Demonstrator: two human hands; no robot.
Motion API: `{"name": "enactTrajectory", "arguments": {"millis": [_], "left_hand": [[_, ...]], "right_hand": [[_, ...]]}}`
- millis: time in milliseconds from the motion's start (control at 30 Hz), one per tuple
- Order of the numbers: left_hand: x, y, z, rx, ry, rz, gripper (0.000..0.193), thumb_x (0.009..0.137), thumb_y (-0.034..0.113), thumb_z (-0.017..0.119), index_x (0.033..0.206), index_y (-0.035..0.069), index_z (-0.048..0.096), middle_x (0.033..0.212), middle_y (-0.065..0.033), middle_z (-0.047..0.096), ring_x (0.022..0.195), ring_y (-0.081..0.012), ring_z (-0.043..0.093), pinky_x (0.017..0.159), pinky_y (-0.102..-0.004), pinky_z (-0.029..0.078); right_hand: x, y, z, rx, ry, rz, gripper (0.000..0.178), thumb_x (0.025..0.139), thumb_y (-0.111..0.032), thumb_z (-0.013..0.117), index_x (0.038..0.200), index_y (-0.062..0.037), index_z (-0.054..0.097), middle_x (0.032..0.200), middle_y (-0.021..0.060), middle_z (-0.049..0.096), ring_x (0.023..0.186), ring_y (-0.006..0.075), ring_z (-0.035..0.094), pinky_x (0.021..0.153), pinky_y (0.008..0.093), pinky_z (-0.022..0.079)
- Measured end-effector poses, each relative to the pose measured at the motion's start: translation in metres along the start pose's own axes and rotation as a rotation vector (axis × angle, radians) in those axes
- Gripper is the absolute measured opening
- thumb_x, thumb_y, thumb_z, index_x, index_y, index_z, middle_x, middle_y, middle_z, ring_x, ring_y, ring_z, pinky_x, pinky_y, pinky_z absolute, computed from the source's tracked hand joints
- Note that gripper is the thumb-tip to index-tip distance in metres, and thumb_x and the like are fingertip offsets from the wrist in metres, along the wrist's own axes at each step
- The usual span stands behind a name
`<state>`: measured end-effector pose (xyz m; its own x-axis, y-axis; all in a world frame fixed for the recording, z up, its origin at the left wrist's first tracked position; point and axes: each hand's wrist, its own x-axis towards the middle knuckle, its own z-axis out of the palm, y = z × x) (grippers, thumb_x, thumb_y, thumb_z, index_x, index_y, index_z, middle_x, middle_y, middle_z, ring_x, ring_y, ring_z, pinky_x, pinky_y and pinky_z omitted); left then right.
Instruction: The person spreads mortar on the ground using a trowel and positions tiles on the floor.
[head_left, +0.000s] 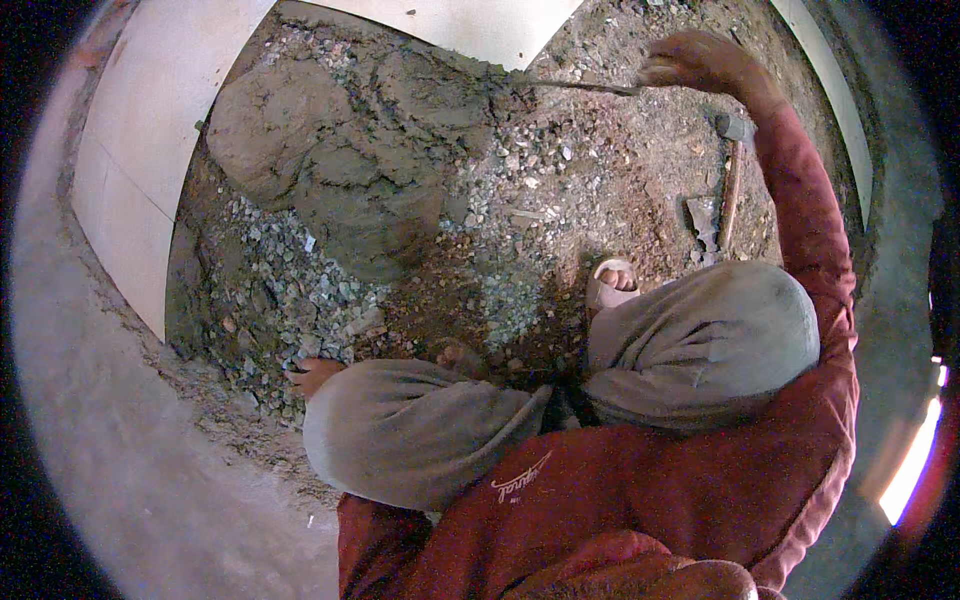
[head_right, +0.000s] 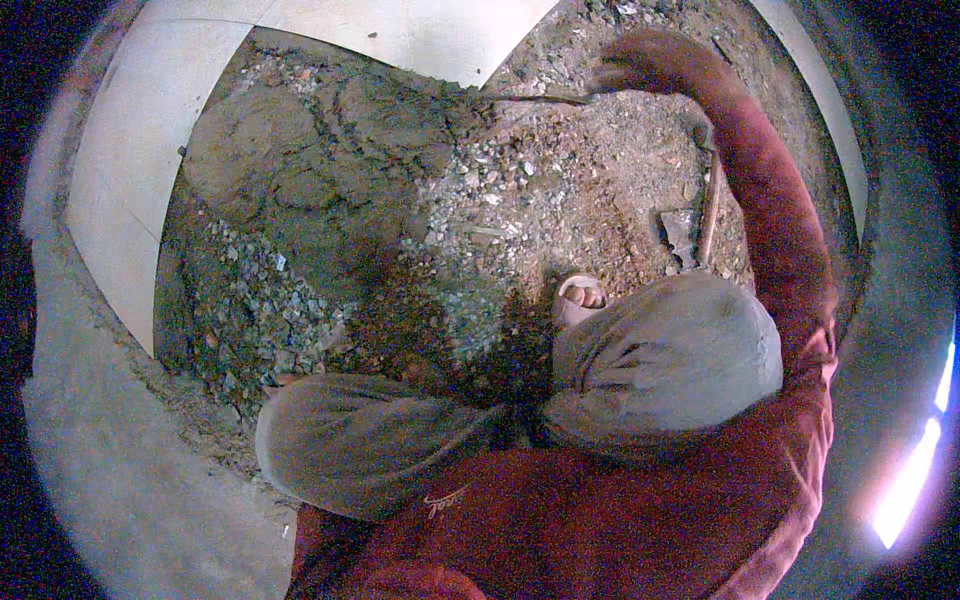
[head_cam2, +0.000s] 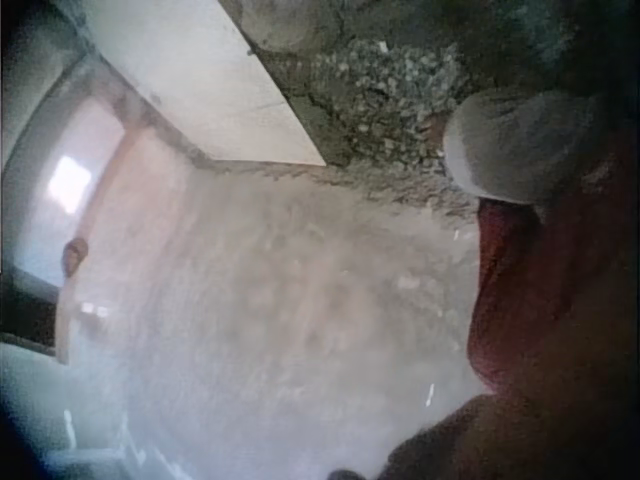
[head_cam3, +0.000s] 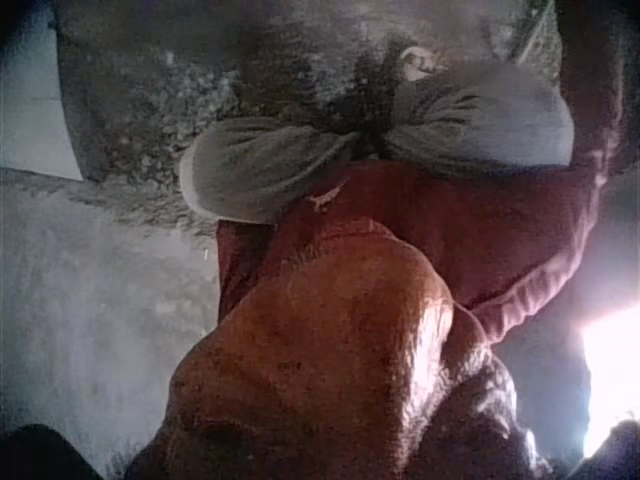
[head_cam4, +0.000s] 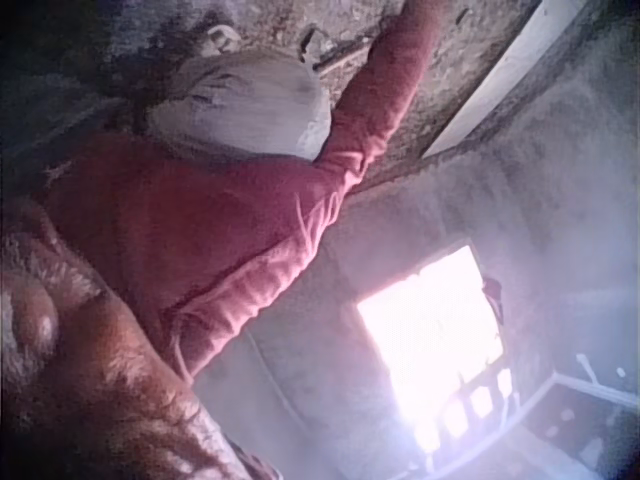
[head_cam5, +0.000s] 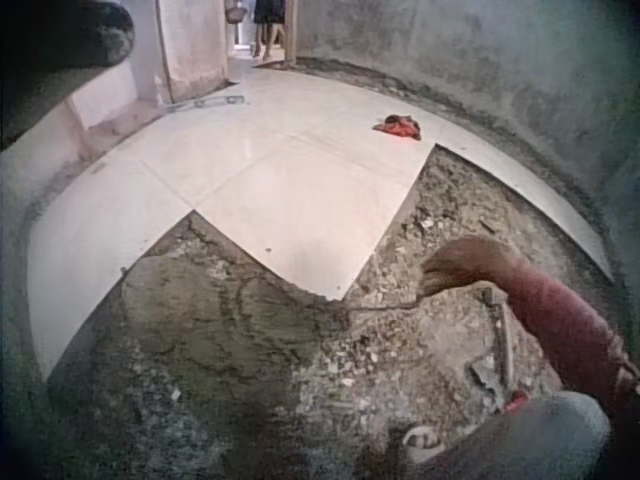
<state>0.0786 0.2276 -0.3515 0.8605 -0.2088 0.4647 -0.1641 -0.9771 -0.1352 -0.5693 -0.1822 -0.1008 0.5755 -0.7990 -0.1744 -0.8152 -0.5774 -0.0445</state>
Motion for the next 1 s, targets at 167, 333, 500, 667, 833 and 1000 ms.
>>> {"name": "enactTrajectory", "arguments": {"millis": [167,333,500,667,833,1000], "left_hand": [[0.003,-0.003,0.006,-0.014,-0.002,-0.011,0.050,0.090,0.039,0.060,0.136,0.019,0.057,0.141,-0.0189,0.056,0.126,-0.0358,0.056,0.106,-0.0555,0.037],[0.004,-0.003,0.001,-0.024,0.011,-0.005,0.051,0.090,0.039,0.060,0.136,0.019,0.057,0.141,-0.0189,0.055,0.126,-0.0358,0.055,0.106,-0.0554,0.037],[0.003,-0.001,0.001,-0.038,-0.006,-0.012,0.051,0.090,0.038,0.060,0.136,0.019,0.057,0.142,-0.0189,0.055,0.126,-0.0357,0.055,0.106,-0.0553,0.037],[0.003,0.001,0.002,-0.040,-0.006,-0.011,0.051,0.089,0.038,0.060,0.136,0.019,0.057,0.142,-0.0189,0.055,0.126,-0.0357,0.055,0.106,-0.0552,0.037],[0.002,0.003,0.000,-0.058,-0.007,-0.024,0.051,0.089,0.037,0.060,0.136,0.019,0.057,0.142,-0.0189,0.055,0.126,-0.0357,0.055,0.107,-0.0551,0.037],[-0.001,0.003,-0.004,-0.051,-0.007,-0.024,0.051,0.089,0.037,0.060,0.137,0.019,0.057,0.142,-0.0189,0.054,0.127,-0.0356,0.055,0.107,-0.0549,0.037]], "right_hand": [[-0.065,-0.015,0.038,0.832,-0.188,0.656,0.041,0.099,-0.049,0.055,0.098,-0.0084,0.061,0.069,0.0002,0.050,0.060,0.0130,0.050,0.053,0.0318,0.040],[-0.045,-0.114,0.154,0.821,0.081,0.494,0.040,0.099,-0.043,0.055,0.100,-0.0028,0.057,0.072,0.0046,0.053,0.061,0.0183,0.054,0.055,0.0364,0.045],[-0.047,-0.188,0.189,0.734,0.203,0.491,0.041,0.098,-0.039,0.055,0.103,0.0019,0.054,0.075,0.0081,0.055,0.064,0.0222,0.058,0.058,0.0393,0.049],[-0.071,-0.191,0.154,1.053,-0.019,0.677,0.037,0.097,-0.038,0.057,0.104,-0.0013,0.056,0.079,0.0077,0.056,0.066,0.0188,0.057,0.058,0.0365,0.048],[-0.037,-0.231,0.130,1.537,0.103,0.761,0.025,0.099,-0.031,0.059,0.098,-0.0079,0.051,0.077,0.0028,0.054,0.053,0.0139,0.053,0.045,0.0297,0.045],[-0.009,-0.231,0.114,2.374,0.043,0.617,0.021,0.101,-0.029,0.057,0.098,-0.0097,0.049,0.074,-0.0010,0.049,0.053,0.0111,0.049,0.044,0.0245,0.042]]}}
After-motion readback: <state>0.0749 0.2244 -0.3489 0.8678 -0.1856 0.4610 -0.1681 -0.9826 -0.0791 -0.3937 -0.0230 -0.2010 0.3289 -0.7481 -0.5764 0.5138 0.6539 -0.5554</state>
